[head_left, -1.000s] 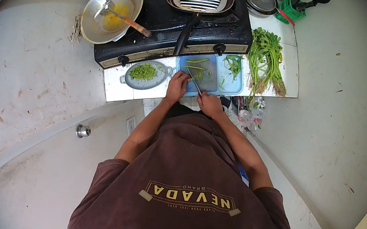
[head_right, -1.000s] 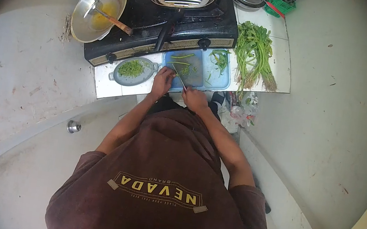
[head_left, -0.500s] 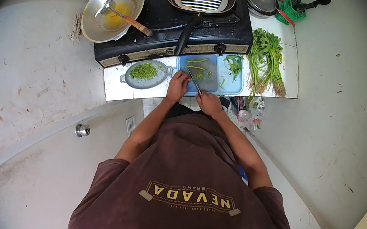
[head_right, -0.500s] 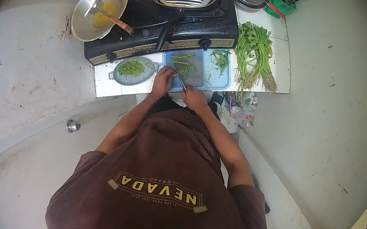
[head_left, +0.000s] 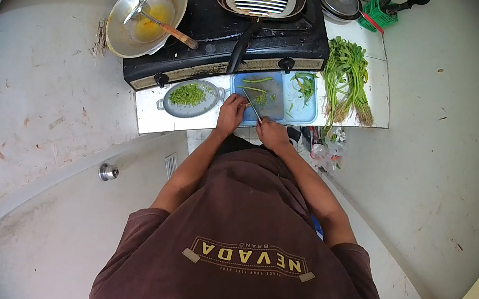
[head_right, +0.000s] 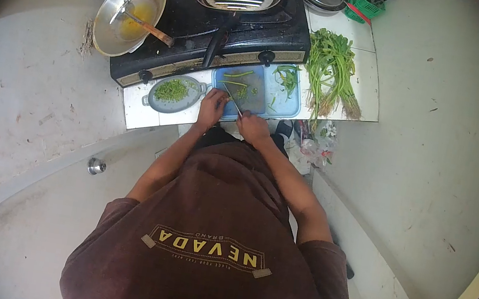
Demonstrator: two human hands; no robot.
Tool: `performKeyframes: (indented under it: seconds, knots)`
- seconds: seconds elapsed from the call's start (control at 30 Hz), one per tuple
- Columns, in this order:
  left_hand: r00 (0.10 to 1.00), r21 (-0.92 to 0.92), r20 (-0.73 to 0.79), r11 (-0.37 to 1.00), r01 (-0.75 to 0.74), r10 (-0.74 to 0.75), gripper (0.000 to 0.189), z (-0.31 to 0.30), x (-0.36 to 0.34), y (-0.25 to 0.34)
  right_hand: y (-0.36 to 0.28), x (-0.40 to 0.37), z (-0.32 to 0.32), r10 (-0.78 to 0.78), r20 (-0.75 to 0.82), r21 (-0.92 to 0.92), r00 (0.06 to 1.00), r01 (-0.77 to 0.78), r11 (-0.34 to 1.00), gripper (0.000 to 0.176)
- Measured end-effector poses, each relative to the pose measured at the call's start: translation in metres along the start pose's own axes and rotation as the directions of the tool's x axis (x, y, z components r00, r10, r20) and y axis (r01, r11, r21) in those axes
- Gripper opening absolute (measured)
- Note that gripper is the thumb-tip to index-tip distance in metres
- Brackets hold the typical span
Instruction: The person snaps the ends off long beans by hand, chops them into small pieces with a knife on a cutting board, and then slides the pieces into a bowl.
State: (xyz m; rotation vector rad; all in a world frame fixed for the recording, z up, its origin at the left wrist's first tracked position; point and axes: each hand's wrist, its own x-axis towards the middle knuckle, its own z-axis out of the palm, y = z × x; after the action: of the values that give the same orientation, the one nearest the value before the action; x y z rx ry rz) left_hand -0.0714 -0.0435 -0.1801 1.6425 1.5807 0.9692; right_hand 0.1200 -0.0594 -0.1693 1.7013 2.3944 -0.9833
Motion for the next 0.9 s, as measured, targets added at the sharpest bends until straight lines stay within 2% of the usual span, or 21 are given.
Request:
performKeyframes:
  seconds: [0.2,0.67,0.9]
  knots:
    - [1.0,0.055,0.011,0.998,-0.018,0.017,0.007,0.0,0.002,0.0,0.003,0.005,-0.002,-0.009,-0.011,0.015,1.0,0.009,1.0,0.041]
    - [0.999,0.033,-0.023,0.998,-0.044,0.045,0.009,0.011,0.001,0.007,0.046,-0.004,-0.022,-0.006,-0.002,-0.046,1.0,0.006,0.999,0.04]
    - [0.999,0.053,-0.031,0.998,-0.025,0.026,0.007,0.032,0.01,0.019,0.066,0.0,-0.036,-0.079,-0.019,-0.033,0.997,0.078,0.996,0.04]
